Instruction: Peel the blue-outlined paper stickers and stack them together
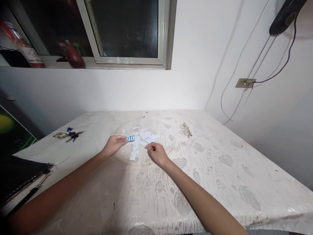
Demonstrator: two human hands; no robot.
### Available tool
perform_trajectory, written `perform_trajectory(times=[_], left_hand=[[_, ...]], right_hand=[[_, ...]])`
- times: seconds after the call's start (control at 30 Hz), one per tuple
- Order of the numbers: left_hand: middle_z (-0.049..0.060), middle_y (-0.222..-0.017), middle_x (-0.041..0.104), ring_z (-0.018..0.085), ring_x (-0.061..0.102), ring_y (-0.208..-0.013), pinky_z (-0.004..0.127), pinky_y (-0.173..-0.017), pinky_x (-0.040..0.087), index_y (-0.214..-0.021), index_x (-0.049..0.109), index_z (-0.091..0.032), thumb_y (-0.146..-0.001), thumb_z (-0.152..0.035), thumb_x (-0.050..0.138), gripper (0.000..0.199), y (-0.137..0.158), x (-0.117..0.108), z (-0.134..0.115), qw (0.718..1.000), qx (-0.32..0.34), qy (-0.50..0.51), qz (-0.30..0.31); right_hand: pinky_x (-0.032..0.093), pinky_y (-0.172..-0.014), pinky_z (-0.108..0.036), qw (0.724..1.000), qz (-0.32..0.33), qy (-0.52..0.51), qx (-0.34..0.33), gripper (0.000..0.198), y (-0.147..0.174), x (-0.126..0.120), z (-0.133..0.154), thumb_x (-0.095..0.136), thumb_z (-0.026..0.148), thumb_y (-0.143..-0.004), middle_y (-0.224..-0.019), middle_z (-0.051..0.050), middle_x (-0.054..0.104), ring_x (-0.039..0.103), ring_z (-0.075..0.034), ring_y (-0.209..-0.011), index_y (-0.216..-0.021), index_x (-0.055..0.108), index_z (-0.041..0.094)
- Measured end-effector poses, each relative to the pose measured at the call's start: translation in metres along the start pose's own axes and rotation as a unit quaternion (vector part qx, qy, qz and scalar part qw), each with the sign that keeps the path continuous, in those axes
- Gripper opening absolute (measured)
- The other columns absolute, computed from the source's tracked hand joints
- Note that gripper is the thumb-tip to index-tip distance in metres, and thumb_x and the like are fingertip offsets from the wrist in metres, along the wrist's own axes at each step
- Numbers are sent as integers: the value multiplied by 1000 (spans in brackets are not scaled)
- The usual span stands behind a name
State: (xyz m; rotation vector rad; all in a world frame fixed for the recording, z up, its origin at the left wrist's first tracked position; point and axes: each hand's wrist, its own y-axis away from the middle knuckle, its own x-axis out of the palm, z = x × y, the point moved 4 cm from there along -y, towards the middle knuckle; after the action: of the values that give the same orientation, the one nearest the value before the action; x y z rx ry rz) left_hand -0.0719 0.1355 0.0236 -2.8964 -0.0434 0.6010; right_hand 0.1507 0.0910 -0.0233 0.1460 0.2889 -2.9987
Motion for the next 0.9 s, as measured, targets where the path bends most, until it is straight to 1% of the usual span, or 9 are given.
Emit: perform_trajectory(times=[0.13, 0.27, 0.4, 0.5, 0.6, 0.67, 0.8, 0.9], left_hand=[[5, -76, 71, 22, 64, -77, 29, -72, 49, -72, 69, -16, -60, -31, 70, 20, 17, 15, -10, 1000, -4, 13, 19], [4, -71, 69, 20, 63, -71, 26, -65, 47, -72, 68, -16, -61, -31, 68, 18, 34, 31, -19, 999, -11, 20, 45], [2, -63, 65, 18, 60, -63, 25, -55, 42, -70, 68, -17, -62, -31, 65, 17, 48, 45, -24, 997, -14, 17, 76], [2, -61, 63, 17, 57, -60, 24, -51, 38, -68, 67, -17, -62, -33, 62, 17, 55, 51, -24, 995, -13, 17, 97], [1, -59, 61, 16, 54, -57, 24, -50, 35, -68, 66, -18, -62, -35, 61, 19, 59, 54, -23, 994, -16, 16, 110], [0, -56, 58, 15, 51, -53, 24, -48, 32, -67, 66, -19, -62, -36, 61, 19, 61, 54, -23, 993, -19, 13, 115], [-2, -51, 50, 12, 43, -49, 24, -46, 26, -63, 63, -19, -64, -37, 59, 19, 63, 51, -26, 992, -20, 8, 121], [-3, -50, 45, 11, 38, -48, 23, -46, 24, -64, 63, -18, -66, -37, 58, 20, 65, 49, -29, 992, -18, 5, 128]], right_hand=[[35, -50, -22, 1000, 6, -13, 4, 18, -1, -1, 1, 55, 22, -66, -64, 0, 54, 45, -11, -57, -80, 65, 16], [33, -47, -22, 998, 14, -50, 20, 19, -4, -3, 0, 54, 23, -65, -57, 3, 49, 43, -10, -50, -81, 63, 15], [35, -48, -23, 995, 14, -89, 31, 18, -7, -5, 1, 53, 23, -64, -58, 2, 50, 45, -9, -50, -79, 60, 15], [37, -49, -24, 993, 9, -108, 40, 18, -7, -6, 3, 54, 22, -62, -57, 2, 51, 47, -10, -51, -77, 59, 14], [38, -50, -24, 992, 6, -117, 49, 19, -6, -6, 4, 56, 20, -59, -60, 1, 52, 48, -11, -53, -77, 59, 14], [38, -50, -25, 991, 7, -118, 55, 18, -5, -6, 7, 56, 21, -61, -61, 0, 53, 49, -11, -53, -77, 59, 14], [36, -49, -25, 992, 9, -113, 57, 18, 1, -4, 21, 50, 26, -72, -64, -1, 53, 47, -10, -52, -83, 58, 14], [39, -54, -26, 992, 24, -109, 51, 22, 8, -1, 34, 46, 29, -77, -68, 0, 55, 49, -11, -56, -92, 56, 16]])
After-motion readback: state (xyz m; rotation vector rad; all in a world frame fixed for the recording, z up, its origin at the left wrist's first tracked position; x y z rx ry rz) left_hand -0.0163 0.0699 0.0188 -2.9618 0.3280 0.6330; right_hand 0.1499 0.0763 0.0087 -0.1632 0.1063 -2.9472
